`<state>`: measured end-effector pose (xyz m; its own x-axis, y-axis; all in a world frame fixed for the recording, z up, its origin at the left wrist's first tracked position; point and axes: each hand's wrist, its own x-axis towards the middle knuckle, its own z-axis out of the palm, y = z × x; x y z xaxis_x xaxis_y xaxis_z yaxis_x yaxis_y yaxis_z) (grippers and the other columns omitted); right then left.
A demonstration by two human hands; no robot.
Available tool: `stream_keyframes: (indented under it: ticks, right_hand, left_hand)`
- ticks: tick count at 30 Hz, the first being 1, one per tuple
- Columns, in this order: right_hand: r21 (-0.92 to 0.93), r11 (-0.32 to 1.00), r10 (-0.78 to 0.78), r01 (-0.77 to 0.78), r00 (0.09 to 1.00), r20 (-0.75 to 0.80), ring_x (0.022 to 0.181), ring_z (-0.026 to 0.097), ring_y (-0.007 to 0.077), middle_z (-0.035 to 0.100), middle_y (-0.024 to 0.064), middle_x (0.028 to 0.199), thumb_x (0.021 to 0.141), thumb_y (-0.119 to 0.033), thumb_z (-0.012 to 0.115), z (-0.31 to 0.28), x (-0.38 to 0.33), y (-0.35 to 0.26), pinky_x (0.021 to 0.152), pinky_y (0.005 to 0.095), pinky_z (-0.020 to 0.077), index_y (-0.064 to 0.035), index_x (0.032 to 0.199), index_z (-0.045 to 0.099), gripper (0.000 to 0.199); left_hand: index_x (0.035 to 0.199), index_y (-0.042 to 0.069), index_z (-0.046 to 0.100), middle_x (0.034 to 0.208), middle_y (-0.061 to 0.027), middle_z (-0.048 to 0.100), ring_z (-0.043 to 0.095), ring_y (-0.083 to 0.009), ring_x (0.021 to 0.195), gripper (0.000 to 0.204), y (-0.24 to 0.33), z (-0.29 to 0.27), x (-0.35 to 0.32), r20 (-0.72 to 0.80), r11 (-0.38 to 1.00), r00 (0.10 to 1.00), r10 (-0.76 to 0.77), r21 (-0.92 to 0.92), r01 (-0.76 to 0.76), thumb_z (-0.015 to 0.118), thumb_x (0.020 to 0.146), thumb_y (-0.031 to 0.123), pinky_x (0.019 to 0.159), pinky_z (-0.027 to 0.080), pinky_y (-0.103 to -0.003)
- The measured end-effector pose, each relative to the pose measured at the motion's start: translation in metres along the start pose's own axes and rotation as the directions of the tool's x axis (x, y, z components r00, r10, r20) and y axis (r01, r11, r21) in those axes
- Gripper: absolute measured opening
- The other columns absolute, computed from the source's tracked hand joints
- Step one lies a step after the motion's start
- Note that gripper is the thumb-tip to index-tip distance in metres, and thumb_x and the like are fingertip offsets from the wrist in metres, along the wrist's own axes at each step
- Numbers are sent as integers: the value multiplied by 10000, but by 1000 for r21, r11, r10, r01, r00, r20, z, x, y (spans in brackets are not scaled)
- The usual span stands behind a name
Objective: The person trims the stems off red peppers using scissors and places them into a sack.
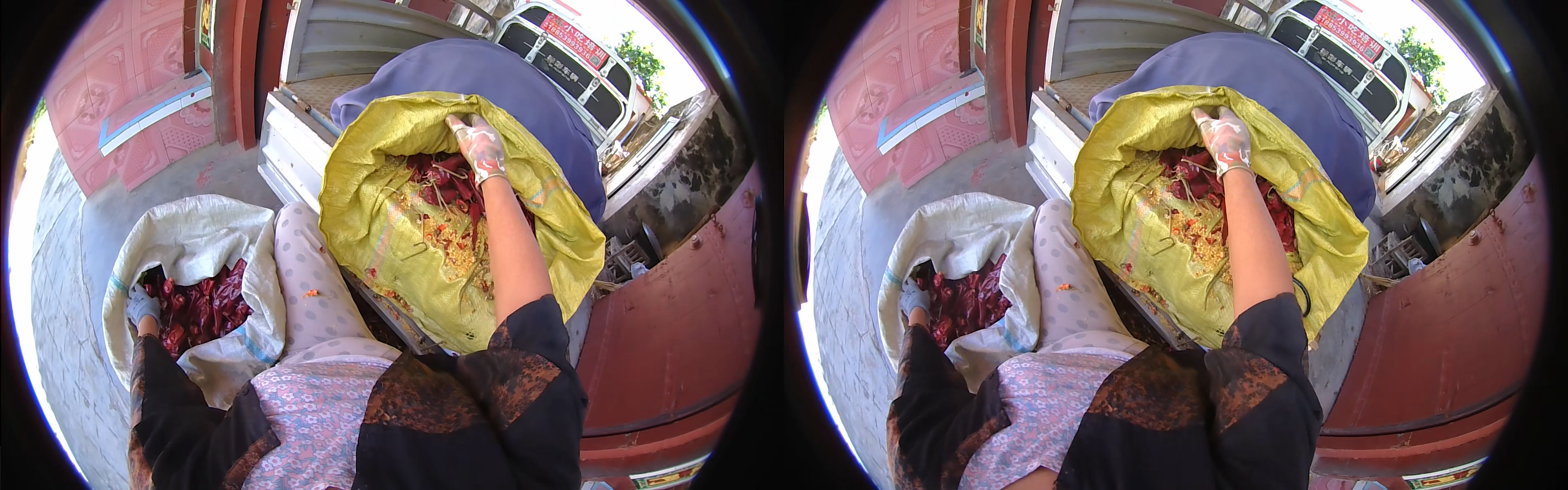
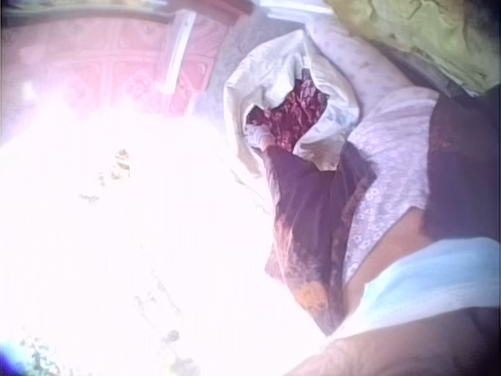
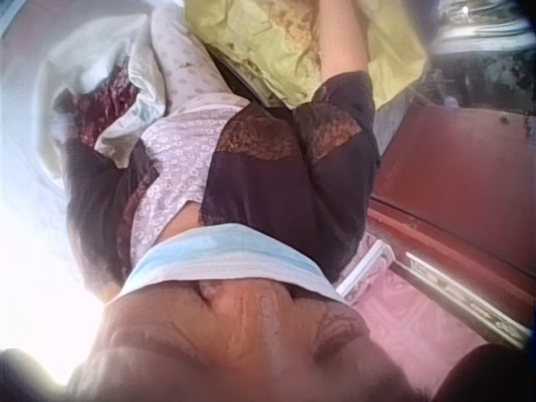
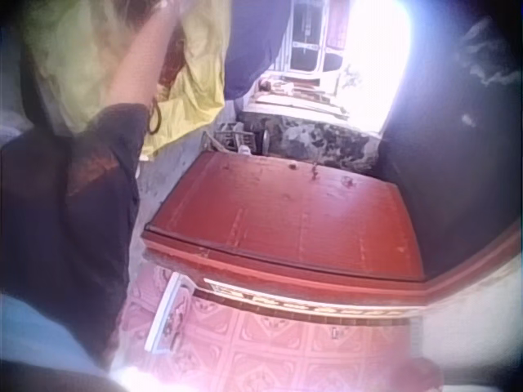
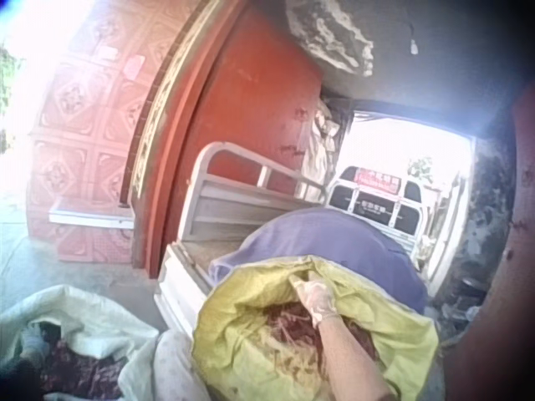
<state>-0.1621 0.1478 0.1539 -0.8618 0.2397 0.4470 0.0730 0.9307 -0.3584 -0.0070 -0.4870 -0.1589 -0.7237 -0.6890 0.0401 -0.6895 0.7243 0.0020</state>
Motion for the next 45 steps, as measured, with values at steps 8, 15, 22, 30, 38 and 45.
stream_keyframes:
  ticks: [8, 15, 22, 30, 38, 45]
  right_hand:
    - [30, 967, -256, 255, 966, 36, 1088, 526, 324, 556, 186, 1170, 808, -431, 583, 27, -5, 30, 919, 356, 407, -36, 1185, 525, 549]
    - [-412, 720, -491, 558, 830, 266, 1030, 539, 332, 563, 191, 1129, 815, -479, 540, 58, -41, 80, 881, 368, 429, -54, 1136, 549, 533]
    - [-419, 826, -172, 378, 875, 452, 1207, 432, 321, 414, 190, 1339, 808, -496, 465, 53, -38, 24, 1004, 376, 348, -71, 1317, 405, 666]
    - [-597, 713, -49, 368, 876, 481, 1195, 458, 285, 445, 112, 1336, 758, -402, 516, 19, -50, 53, 1001, 368, 364, -182, 1312, 433, 602]
    - [-551, 739, -79, 388, 862, 500, 1119, 501, 280, 539, 101, 1223, 790, -348, 555, -35, -104, 92, 995, 363, 354, -159, 1201, 560, 453]
    - [-205, 860, -396, 468, 864, 309, 1157, 453, 299, 529, 130, 1195, 782, -321, 638, -42, -117, 123, 984, 375, 364, -226, 1270, 479, 522]
  left_hand:
    - [1317, 195, 389, 1299, -85, 440, 410, -276, 1203, 652, 19, 61, -20, -40, 974, 999, -36, -224, 27, 650, 730, 302, 934, 389, -449]
    - [1309, 243, 383, 1368, -42, 358, 307, -249, 1285, 651, -2, 71, -34, -1, 912, 925, 379, -170, -374, 661, 722, 270, 999, 302, -484]
    - [1432, 237, 132, 1484, -56, 159, 156, -262, 1366, 882, -26, 62, 24, 124, 993, 987, -102, -53, 109, 656, 735, 371, 1030, 242, -551]
    - [1433, 168, 146, 1470, -153, 173, 198, -323, 1347, 900, -4, 21, 17, 275, 943, 935, -225, -181, 280, 642, 722, 409, 1059, 271, -435]
    - [1408, 123, 233, 1425, -203, 271, 330, -336, 1287, 887, -33, 63, 23, 271, 922, 959, -83, -345, 177, 671, 665, 333, 1036, 317, -383]
    - [1185, 32, 523, 1174, -230, 545, 520, -325, 1121, 499, -41, 46, 27, 335, 995, 937, 100, -55, -87, 535, 763, 297, 942, 417, -383]
